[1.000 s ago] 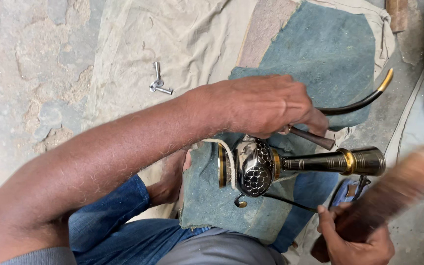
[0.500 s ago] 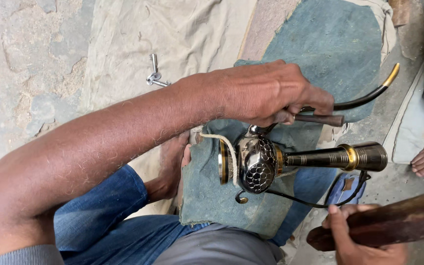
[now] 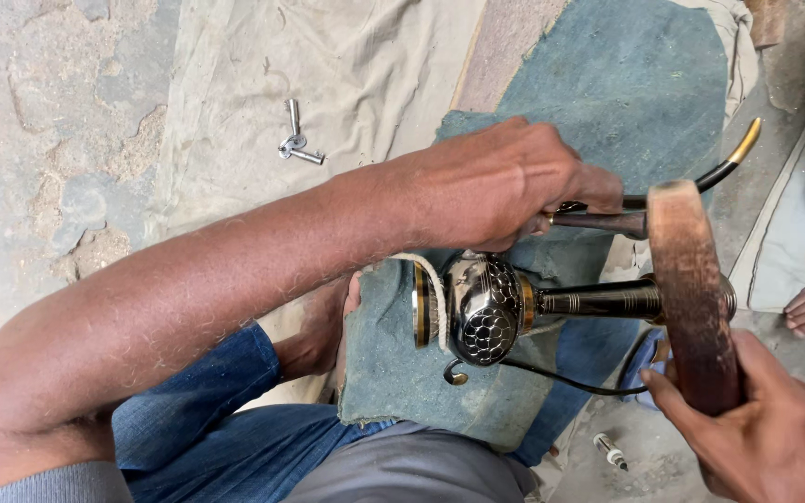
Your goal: The person sits on the ground and uses a metal punch and a wooden mallet to create a decorative pattern on a metal hookah pipe. They repeatedly position the punch on the pipe's surface and strike it with the mallet to form a textured design.
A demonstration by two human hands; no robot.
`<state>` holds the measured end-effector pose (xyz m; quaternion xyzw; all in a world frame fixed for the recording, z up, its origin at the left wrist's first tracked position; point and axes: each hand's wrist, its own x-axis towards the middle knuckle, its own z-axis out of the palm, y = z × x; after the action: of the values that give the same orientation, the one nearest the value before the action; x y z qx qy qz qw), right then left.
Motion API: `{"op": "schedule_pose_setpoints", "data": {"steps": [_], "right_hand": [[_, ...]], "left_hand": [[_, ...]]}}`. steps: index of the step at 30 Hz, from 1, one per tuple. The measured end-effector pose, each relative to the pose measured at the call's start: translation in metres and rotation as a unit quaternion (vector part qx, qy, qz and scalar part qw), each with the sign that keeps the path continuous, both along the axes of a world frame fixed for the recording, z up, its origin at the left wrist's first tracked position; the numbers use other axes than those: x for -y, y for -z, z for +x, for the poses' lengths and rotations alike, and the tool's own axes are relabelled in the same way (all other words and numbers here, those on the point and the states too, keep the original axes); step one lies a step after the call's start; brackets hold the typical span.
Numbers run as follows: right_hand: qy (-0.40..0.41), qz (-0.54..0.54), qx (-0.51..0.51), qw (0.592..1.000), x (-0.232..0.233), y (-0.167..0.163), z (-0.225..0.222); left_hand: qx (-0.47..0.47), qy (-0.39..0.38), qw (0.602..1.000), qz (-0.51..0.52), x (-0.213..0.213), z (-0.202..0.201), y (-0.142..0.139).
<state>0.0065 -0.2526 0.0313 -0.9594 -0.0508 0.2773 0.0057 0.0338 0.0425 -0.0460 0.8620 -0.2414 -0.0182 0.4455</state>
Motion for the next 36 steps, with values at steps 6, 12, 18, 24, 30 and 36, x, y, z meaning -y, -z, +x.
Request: {"op": "schedule_pose_setpoints", "data": {"steps": [6,12,18,24,30,36], "right_hand": [[0.057,0.29,0.102,0.95,0.025,0.009,0.02],[0.03,0.126,0.092,0.987,0.124,0.072,0.082],[-0.127,-0.062,0.009,0.99,0.106,0.132,0.172],[-0.18,0.122,0.028,0.976,0.045,0.049,0.172],[0.247,0.096,-0.01,0.964,0.008,0.058,0.187],[-0.208,0.205,0.046,0.955,0.085,0.077,0.195]], "left_hand": [[0.005,-0.049,0.997,-0.061,-0.004,-0.011,0.014],[0.011,-0.131,0.987,-0.096,-0.006,-0.031,0.017],[0.005,-0.207,0.969,-0.133,0.001,-0.054,0.019],[0.012,-0.288,0.938,-0.191,0.015,-0.07,0.031],[0.001,-0.349,0.904,-0.245,0.025,-0.08,0.043],[0.081,-0.31,0.909,-0.266,0.021,-0.073,0.036]]}}
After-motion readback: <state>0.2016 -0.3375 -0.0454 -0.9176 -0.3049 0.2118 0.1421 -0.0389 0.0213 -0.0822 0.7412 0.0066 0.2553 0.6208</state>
